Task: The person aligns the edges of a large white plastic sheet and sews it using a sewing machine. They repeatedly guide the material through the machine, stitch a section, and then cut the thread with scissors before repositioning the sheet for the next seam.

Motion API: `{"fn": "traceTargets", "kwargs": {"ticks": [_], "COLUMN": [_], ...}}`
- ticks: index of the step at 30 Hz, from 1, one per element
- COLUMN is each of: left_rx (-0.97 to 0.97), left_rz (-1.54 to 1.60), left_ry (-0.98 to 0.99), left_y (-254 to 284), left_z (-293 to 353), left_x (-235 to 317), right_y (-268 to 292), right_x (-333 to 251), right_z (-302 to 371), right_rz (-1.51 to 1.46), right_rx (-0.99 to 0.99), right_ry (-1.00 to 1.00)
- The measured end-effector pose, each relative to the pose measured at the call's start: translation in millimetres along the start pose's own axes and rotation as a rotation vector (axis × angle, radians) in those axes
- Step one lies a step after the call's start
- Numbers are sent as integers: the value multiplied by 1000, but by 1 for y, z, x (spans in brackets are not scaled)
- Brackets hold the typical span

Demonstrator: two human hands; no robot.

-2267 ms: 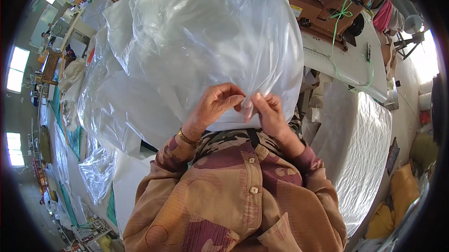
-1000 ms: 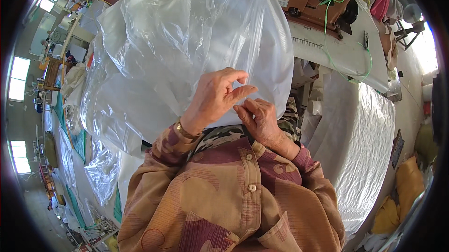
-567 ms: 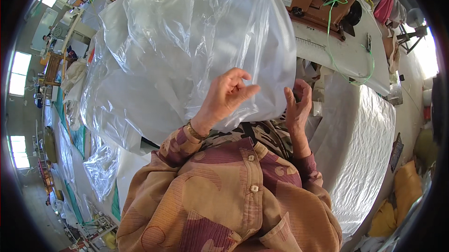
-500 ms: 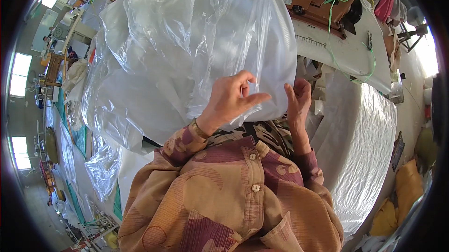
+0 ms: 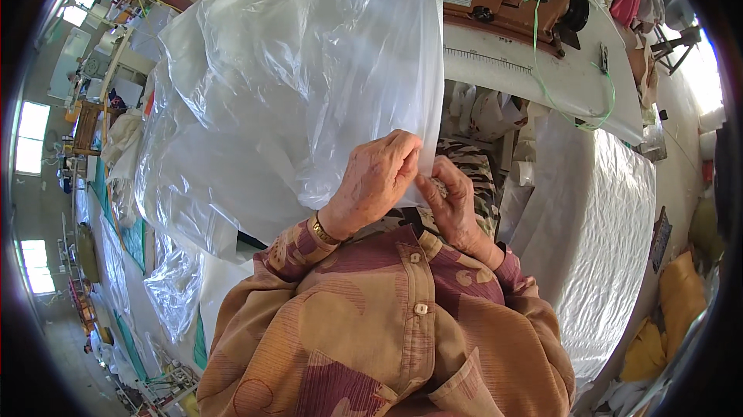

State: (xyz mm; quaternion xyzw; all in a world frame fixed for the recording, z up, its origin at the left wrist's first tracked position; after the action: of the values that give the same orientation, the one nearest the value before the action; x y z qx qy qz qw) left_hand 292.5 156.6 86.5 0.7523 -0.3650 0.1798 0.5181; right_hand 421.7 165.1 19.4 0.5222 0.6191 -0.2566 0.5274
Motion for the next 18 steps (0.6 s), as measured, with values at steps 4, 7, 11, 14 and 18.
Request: {"fn": "traceTargets", "kwargs": {"ticks": [4, 7, 11, 14, 18], "left_rx": [-4, 14, 45, 7, 155], "left_rz": [16, -20, 110, 176, 261], "left_ry": [7, -4, 52, 156, 319], "left_y": [3, 6, 8, 12, 28], "left_z": [1, 3, 9, 14, 26], "left_x": [0, 1, -4, -8, -26], "right_y": [-9, -16, -25, -31, -5], "right_x": [-16, -16, -28, -36, -14], "right_z": [5, 9, 7, 7, -31], "right_rz": [87, 140, 294, 371, 194], "right_rx": [-48, -44, -100, -146, -93], "right_ry": [175, 374, 486, 557, 561]}}
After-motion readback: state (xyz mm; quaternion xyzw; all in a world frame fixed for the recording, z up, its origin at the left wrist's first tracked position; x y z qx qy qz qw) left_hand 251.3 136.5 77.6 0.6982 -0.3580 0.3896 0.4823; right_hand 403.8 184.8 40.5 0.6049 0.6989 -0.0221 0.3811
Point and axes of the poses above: each hand's wrist, its own z-axis away from the middle knuckle, its own y-axis out of the back of the hand, x = y × z, the point moved 7 cm from there along -z, towards the middle knuckle, and after that the axes turned 3 degrees about x, right-handed, at the moved point
